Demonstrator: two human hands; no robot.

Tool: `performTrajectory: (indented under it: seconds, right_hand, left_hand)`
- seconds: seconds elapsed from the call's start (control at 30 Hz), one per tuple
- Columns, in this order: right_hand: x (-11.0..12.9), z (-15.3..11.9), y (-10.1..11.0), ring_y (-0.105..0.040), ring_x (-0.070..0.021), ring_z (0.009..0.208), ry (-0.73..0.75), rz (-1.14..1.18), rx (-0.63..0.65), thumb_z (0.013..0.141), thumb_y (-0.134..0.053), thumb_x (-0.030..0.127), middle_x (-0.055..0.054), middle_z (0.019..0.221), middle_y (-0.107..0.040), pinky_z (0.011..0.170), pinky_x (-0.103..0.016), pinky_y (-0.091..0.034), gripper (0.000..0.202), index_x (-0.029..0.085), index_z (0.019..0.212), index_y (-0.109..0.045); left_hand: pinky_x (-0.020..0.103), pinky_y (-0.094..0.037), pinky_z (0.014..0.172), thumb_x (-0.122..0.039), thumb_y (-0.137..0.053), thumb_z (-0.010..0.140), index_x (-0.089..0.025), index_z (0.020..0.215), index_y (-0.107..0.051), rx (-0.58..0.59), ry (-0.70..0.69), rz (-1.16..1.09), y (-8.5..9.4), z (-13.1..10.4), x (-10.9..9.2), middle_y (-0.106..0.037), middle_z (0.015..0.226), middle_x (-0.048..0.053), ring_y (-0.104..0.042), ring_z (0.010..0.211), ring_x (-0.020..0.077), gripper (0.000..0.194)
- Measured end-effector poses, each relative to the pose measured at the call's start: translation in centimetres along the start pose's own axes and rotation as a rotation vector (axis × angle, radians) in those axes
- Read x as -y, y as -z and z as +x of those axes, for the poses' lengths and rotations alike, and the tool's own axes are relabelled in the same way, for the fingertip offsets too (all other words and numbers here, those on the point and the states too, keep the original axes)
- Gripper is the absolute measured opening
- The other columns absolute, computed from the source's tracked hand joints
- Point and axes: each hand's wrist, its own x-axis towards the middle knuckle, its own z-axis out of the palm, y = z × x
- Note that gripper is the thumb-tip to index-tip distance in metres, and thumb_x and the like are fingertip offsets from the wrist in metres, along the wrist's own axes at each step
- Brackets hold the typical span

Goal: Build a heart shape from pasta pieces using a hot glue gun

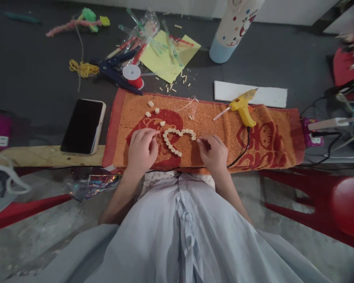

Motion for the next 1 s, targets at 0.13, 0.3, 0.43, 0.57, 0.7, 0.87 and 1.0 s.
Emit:
performTrajectory:
  seconds: [0.13,0.3,0.43,0.57,0.7,0.87,1.0]
  right_hand:
    - [0.1,0.2,0.2,-0.059,-0.0179,0.069,-0.002,0.004,0.011,0.094,-0.054,0.034,-0.004,0.078,-0.064,0.065,-0.030,-0.048,0.018,0.022,0.084,-0.064]
    - [0.5,0.6,0.2,-0.057,-0.0163,0.066,0.010,0.017,0.026,0.094,-0.053,0.034,-0.004,0.077,-0.064,0.063,-0.029,-0.046,0.020,0.022,0.085,-0.065]
    - [0.8,0.9,0.1,-0.056,-0.0154,0.064,0.034,0.018,0.024,0.094,-0.054,0.033,-0.003,0.077,-0.065,0.061,-0.028,-0.045,0.019,0.022,0.084,-0.065]
    - [0.9,1.2,0.3,-0.055,-0.0155,0.063,0.039,0.021,0.022,0.094,-0.053,0.034,-0.003,0.074,-0.062,0.059,-0.028,-0.044,0.020,0.022,0.083,-0.064]
    - [0.9,1.3,0.6,-0.055,-0.0157,0.064,0.041,0.010,0.035,0.095,-0.053,0.035,-0.003,0.075,-0.063,0.060,-0.028,-0.045,0.020,0.022,0.084,-0.065]
    - [0.8,1.4,0.5,-0.056,-0.0154,0.064,0.054,0.012,0.033,0.096,-0.053,0.035,-0.003,0.075,-0.063,0.060,-0.028,-0.045,0.021,0.022,0.084,-0.065]
    - [0.7,1.6,0.5,-0.056,-0.0153,0.064,0.067,0.033,0.041,0.095,-0.053,0.035,-0.003,0.077,-0.064,0.059,-0.028,-0.045,0.020,0.022,0.085,-0.065]
  left_hand:
    - [0.043,-0.046,0.101,-0.022,-0.042,0.094,-0.021,0.110,-0.063,0.010,0.050,0.047,0.7,1.5,0.2,-0.067,0.113,0.009,-0.059,0.110,0.0255,0.026]
    - [0.044,-0.047,0.096,-0.023,-0.046,0.093,-0.021,0.109,-0.062,0.033,0.070,0.137,1.6,4.1,0.4,-0.069,0.105,0.009,-0.061,0.103,0.0267,0.023]
    - [0.048,-0.046,0.098,-0.023,-0.050,0.091,-0.020,0.115,-0.060,0.052,0.048,0.184,1.3,6.0,0.3,-0.066,0.107,0.011,-0.059,0.106,0.0296,0.026]
    - [0.046,-0.048,0.093,-0.029,-0.050,0.092,-0.021,0.114,-0.060,-0.001,0.033,0.211,0.1,7.4,0.8,-0.065,0.097,0.010,-0.059,0.101,0.0287,0.025]
    - [0.045,-0.049,0.092,-0.033,-0.046,0.094,-0.023,0.102,-0.062,-0.135,0.059,0.210,-0.6,8.9,2.5,-0.065,0.093,0.009,-0.059,0.098,0.0276,0.020]
    - [0.045,-0.047,0.093,-0.029,-0.043,0.094,-0.022,0.101,-0.064,-0.086,0.119,0.204,0.2,10.1,4.6,-0.066,0.099,0.012,-0.060,0.098,0.0291,0.023]
    - [0.042,-0.046,0.085,-0.031,-0.044,0.092,-0.021,0.091,-0.065,-0.035,0.210,0.222,1.8,10.1,4.5,-0.067,0.089,0.010,-0.062,0.088,0.0272,0.023]
